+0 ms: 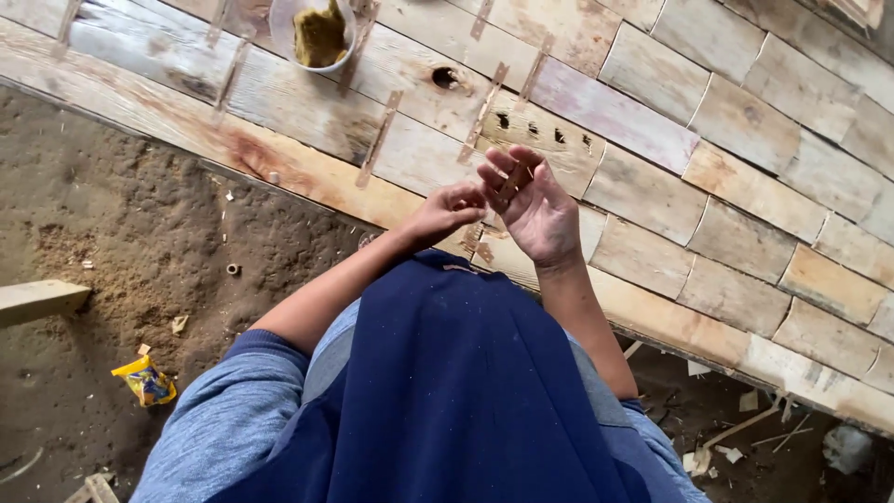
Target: The person applies adhesive tape to a wooden surface by hand. They tear off strips of tape, dip them into a container of paste, and press them onto the wood. The person repeats this process multiple times across the surface.
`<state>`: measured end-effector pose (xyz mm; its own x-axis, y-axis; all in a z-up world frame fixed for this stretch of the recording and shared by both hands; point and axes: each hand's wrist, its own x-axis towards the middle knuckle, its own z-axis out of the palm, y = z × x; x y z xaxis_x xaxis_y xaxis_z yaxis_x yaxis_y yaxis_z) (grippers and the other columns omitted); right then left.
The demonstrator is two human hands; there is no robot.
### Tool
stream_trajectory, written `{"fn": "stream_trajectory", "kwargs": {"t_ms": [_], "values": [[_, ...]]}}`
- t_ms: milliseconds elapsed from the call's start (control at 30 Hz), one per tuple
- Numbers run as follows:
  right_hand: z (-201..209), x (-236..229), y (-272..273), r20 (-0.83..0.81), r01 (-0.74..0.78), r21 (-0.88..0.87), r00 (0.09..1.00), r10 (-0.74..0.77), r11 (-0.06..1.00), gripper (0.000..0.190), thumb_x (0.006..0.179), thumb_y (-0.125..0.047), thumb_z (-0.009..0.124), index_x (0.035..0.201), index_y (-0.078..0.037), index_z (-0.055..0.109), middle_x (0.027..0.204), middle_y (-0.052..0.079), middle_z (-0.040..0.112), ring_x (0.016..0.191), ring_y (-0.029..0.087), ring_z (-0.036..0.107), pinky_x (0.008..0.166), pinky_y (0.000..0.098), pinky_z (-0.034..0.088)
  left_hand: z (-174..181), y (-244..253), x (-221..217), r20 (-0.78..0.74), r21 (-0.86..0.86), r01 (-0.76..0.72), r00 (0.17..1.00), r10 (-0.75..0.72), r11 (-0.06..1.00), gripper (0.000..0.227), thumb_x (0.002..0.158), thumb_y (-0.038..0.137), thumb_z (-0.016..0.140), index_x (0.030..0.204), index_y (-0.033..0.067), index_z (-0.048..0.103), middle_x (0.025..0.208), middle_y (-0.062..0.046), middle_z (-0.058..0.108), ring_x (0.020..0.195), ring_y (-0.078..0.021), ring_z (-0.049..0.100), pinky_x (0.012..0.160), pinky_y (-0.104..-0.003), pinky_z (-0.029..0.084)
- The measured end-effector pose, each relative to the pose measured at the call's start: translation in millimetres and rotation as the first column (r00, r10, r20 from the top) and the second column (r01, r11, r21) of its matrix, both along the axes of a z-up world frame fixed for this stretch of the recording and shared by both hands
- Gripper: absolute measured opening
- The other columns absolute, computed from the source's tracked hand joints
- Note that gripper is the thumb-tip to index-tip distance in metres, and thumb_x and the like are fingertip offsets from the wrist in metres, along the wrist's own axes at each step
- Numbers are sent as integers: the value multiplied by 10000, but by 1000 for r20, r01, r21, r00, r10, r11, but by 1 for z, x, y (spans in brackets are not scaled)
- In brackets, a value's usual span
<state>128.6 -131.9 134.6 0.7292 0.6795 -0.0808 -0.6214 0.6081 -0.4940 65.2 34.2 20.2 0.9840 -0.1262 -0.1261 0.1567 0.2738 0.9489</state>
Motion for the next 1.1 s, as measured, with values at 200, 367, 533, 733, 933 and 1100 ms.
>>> {"fn": "stream_trajectory", "kwargs": {"t_ms": [200,367,533,733,933,1100], "values": [[13,-11,42,30,20,1,999,-20,1000,377,1074,-338,486,1379,-127,558,1485,190,566,1383,364,557,1199,498,444,85,25,-7,-50,-200,35,998,-46,979,610,824,-1,842,1344,127,551,1177,4,616,1080,-123,610,934,-304,547],[15,-15,71,79,77,-258,995,-58,963,255,1062,-219,521,1284,-103,571,1275,207,673,1121,329,703,1012,452,580,-39,96,16,-25,-56,-142,990,141,988,550,844,96,744,1371,106,585,1202,-164,674,1134,-230,609,937,-332,479],[-24,7,149,371,214,-683,925,80,698,223,987,-65,671,1201,-69,611,1062,147,750,874,198,772,799,288,647,-43,159,18,-260,73,-450,853,453,890,302,950,196,633,1240,114,631,1048,-55,727,843,-127,691,723,-250,531],[-101,59,264,688,594,-706,442,576,387,365,927,-105,719,1274,-145,615,1213,120,718,1083,294,720,931,394,595,-55,192,2,-294,-122,-560,809,509,819,358,966,83,574,1312,-2,550,1091,-106,606,757,-133,632,570,-209,539],[-135,74,303,637,685,-642,226,737,345,368,961,-36,541,1325,-77,576,1217,206,636,1131,391,671,969,476,572,-79,232,-7,-364,-88,-586,772,522,805,372,959,102,590,1330,99,568,1143,-57,660,800,-112,701,638,-185,550],[-85,33,252,604,809,-570,291,742,147,282,967,-70,573,1245,-56,615,1050,183,677,969,386,717,799,467,614,-45,228,-1,-289,-99,-490,847,446,866,524,936,117,648,1442,150,518,1340,-89,607,978,-160,684,784,-239,535]]}}
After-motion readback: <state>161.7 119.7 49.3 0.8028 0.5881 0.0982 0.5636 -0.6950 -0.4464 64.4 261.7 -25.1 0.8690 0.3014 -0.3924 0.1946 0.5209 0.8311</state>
